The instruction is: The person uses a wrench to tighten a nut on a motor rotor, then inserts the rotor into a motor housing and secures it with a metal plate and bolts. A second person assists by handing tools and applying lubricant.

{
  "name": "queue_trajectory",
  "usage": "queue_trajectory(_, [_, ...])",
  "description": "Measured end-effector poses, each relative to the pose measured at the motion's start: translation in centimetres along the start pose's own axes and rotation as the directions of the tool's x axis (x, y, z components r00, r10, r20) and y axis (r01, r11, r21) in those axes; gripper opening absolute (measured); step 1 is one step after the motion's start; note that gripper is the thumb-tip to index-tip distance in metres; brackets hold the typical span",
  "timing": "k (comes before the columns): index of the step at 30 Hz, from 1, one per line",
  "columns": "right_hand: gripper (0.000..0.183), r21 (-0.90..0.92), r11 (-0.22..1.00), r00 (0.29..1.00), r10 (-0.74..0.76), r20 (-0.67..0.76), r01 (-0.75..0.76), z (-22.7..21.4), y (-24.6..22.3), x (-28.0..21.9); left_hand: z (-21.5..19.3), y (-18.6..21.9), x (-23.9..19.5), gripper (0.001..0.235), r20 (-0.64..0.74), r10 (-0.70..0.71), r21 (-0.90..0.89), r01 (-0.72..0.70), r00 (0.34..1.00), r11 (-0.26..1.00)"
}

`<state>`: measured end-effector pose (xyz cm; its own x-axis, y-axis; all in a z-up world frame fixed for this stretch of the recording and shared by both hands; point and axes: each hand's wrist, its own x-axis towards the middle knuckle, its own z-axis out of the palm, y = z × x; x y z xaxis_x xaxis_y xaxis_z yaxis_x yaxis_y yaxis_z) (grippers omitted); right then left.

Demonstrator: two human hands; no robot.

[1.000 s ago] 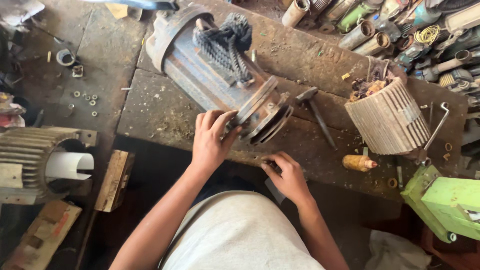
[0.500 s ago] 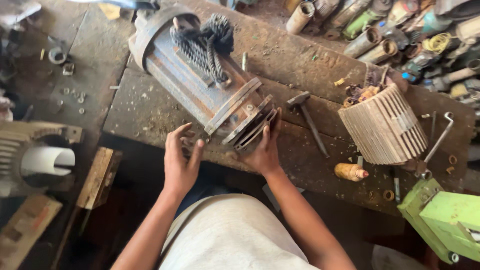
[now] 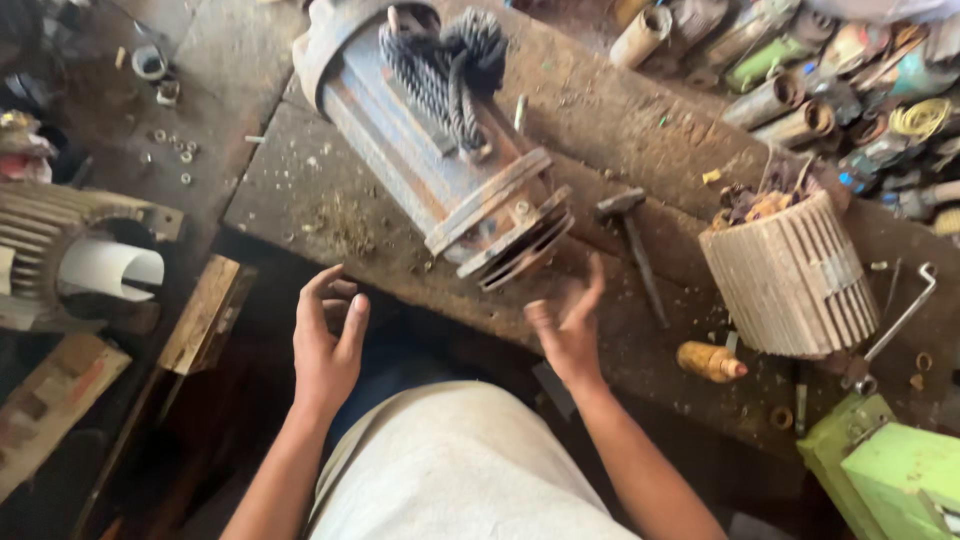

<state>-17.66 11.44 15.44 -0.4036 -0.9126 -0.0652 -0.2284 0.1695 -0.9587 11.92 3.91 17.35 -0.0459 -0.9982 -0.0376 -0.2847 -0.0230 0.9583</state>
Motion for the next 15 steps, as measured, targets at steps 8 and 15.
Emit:
queue_trajectory(8, [0.121, -0.596, 0.417, 0.601, -0.787, 0.142, 0.686, 0.9, 4.9, 7.2, -0.2, 0.4, 0.7, 0.048, 0.055, -0.108, 0.056, 0.105, 0.993, 0.993])
queue_trajectory(15, [0.099, 0.620, 0.725, 0.941, 0.332, 0.069, -0.301, 5.4, 2.8, 4.0, -1.3, 0.2, 3.2, 0.047, 0.104, -0.024, 0.085, 0.015, 0.994, 0.996])
